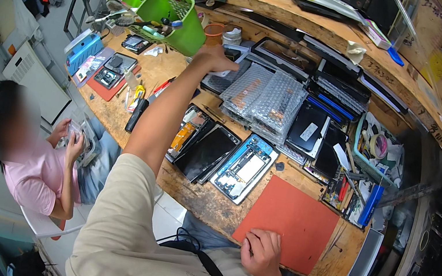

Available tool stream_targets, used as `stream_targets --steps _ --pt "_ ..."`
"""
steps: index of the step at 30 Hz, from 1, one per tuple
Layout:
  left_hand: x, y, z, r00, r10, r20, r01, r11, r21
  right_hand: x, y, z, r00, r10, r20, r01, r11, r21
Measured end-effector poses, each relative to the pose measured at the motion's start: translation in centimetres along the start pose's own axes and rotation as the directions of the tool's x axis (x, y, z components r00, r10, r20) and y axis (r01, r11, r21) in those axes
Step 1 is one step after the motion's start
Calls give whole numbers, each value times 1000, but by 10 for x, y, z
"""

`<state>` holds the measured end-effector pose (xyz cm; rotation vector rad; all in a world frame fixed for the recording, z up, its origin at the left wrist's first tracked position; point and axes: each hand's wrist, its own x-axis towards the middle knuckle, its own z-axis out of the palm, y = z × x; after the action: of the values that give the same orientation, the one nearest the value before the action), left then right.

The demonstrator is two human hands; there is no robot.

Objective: The person unpacks a smartphone battery from bubble wrap, inspects it, and places it on a cluttered workbench. The person then picks up a disassembled smartphone, inspects its internal components, and moves to a different area to connect a cable to a device.

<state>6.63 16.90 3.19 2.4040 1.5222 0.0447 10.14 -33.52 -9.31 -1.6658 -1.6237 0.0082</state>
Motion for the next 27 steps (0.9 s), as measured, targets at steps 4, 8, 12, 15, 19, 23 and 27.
stream_targets --steps 4,8,12,15,19,23,27 --pt "6 -8 -24 998 61 -14 -61 998 -1 0 -1 1 1000 3 4 -3 1000 -18" --pt "7 -16 -22 981 123 -151 -122 992 17 0 -2 3 1000 -3 7 3 1000 -28" --pt "-8 -6 -25 997 49 61 -47 998 -32 -2 0 5 1000 -7 -1 7 999 -41" --pt "-1 -10 -7 999 36 20 -35 998 -50 -2 -1 4 1000 2 10 -2 999 -44" --pt "-8 -4 9 998 5 -57 -8 999 -53 -2 -1 4 1000 5 14 -5 999 -47" --pt "-1 -11 40 989 -40 -140 41 999 4 -1 -1 4 1000 -2 17 3 999 -42" --pt "-6 -3 51 994 -59 -91 63 997 44 -3 1 5 1000 2 13 -1 999 -38"
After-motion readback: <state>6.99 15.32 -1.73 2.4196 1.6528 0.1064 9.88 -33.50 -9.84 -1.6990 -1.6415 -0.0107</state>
